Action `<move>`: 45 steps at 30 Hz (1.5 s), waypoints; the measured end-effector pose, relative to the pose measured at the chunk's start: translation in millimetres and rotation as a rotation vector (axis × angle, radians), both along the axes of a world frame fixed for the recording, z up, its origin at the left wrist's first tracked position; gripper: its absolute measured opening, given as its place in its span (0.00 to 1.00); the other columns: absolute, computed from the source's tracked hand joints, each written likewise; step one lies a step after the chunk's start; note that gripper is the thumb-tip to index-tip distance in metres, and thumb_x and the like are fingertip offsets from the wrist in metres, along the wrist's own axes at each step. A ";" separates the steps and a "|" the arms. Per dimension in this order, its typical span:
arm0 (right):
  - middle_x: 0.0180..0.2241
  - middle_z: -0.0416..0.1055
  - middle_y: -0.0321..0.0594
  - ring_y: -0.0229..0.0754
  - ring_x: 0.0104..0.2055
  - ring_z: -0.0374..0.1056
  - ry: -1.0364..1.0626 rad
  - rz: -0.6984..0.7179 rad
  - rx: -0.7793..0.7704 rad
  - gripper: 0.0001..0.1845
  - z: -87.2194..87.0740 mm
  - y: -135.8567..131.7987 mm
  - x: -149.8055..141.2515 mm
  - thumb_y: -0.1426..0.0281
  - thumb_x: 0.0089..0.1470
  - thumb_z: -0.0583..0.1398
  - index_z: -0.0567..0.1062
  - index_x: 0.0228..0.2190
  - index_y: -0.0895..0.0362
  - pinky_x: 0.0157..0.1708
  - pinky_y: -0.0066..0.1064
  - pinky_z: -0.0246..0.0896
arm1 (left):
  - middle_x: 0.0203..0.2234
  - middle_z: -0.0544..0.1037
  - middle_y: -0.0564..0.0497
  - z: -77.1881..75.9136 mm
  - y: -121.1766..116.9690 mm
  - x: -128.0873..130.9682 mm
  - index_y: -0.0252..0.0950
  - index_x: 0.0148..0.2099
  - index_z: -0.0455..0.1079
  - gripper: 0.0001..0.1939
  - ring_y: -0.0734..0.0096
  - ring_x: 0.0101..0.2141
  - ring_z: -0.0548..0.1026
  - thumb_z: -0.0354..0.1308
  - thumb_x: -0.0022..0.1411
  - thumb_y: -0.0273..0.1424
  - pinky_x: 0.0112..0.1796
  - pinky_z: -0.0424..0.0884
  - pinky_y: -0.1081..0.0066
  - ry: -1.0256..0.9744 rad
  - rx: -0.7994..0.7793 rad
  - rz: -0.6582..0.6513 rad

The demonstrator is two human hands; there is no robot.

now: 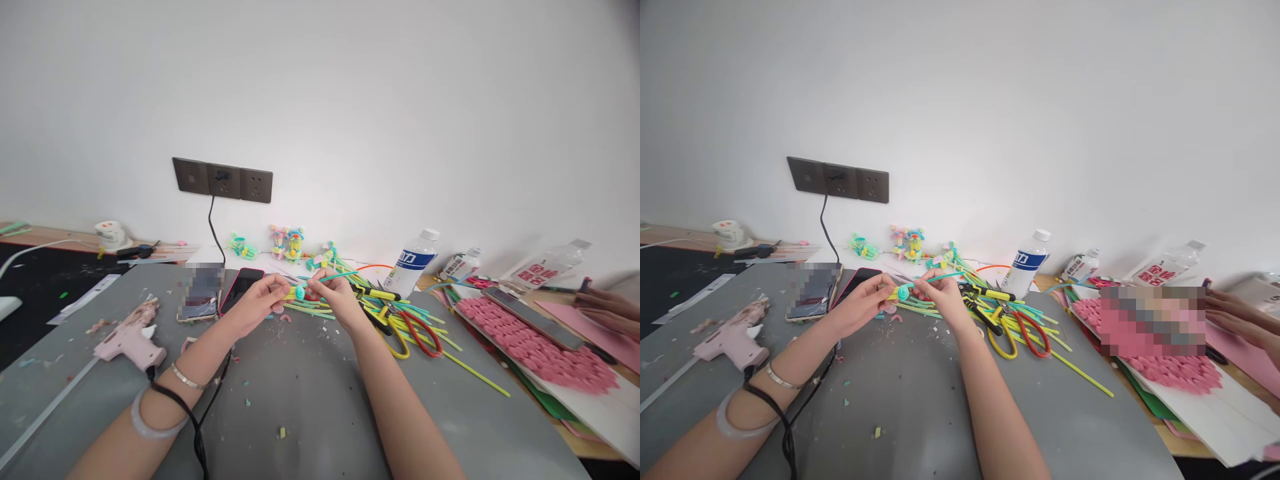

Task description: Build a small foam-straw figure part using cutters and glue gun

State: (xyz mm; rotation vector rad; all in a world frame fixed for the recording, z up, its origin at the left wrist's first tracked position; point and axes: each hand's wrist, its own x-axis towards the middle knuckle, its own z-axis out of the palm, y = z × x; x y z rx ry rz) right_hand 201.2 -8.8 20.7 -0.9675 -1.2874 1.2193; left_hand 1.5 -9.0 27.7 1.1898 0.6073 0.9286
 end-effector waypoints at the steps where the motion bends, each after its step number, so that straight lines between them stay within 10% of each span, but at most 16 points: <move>1: 0.21 0.73 0.34 0.36 0.23 0.65 -0.014 -0.016 0.012 0.19 -0.7 0.3 -0.8 0.55 0.43 0.70 0.70 0.24 0.56 0.28 0.30 0.61 | 0.24 0.64 0.56 -0.4 0.4 0.3 0.35 0.29 0.66 0.17 0.78 0.24 0.59 0.66 0.56 0.41 0.25 0.58 0.76 -0.040 -0.029 -0.007; 12: 0.24 0.74 0.38 0.41 0.28 0.68 -0.358 -0.118 0.286 0.16 -1.8 -6.6 -14.3 0.57 0.49 0.66 0.73 0.24 0.56 0.31 0.33 0.63 | 0.24 0.67 0.55 -6.5 8.3 1.7 0.36 0.28 0.62 0.19 0.77 0.28 0.67 0.69 0.51 0.39 0.28 0.62 0.78 -0.135 -0.190 0.178; 22: 0.25 0.69 0.36 0.38 0.28 0.65 -0.591 -0.042 0.532 0.10 0.8 -14.6 -19.4 0.68 0.58 0.59 0.70 0.25 0.55 0.29 0.28 0.58 | 0.21 0.63 0.58 -14.1 11.8 0.7 0.37 0.27 0.61 0.19 0.76 0.24 0.61 0.62 0.56 0.44 0.27 0.58 0.75 0.172 0.232 0.382; 29: 0.26 0.72 0.37 0.39 0.29 0.67 -0.517 0.002 0.491 0.09 0.7 -15.5 -19.2 0.66 0.57 0.61 0.72 0.27 0.55 0.30 0.29 0.61 | 0.23 0.62 0.57 -17.5 12.3 -3.9 0.37 0.30 0.59 0.13 0.74 0.25 0.60 0.55 0.63 0.38 0.28 0.57 0.73 0.399 0.498 0.346; 45: 0.19 0.68 0.33 0.38 0.22 0.64 -0.215 -0.016 0.199 0.20 6.0 -7.7 -7.9 0.51 0.46 0.67 0.72 0.26 0.55 0.26 0.30 0.61 | 0.24 0.71 0.52 -7.0 0.2 -0.3 0.37 0.32 0.73 0.09 0.71 0.24 0.65 0.60 0.59 0.37 0.27 0.63 0.73 0.395 0.459 0.125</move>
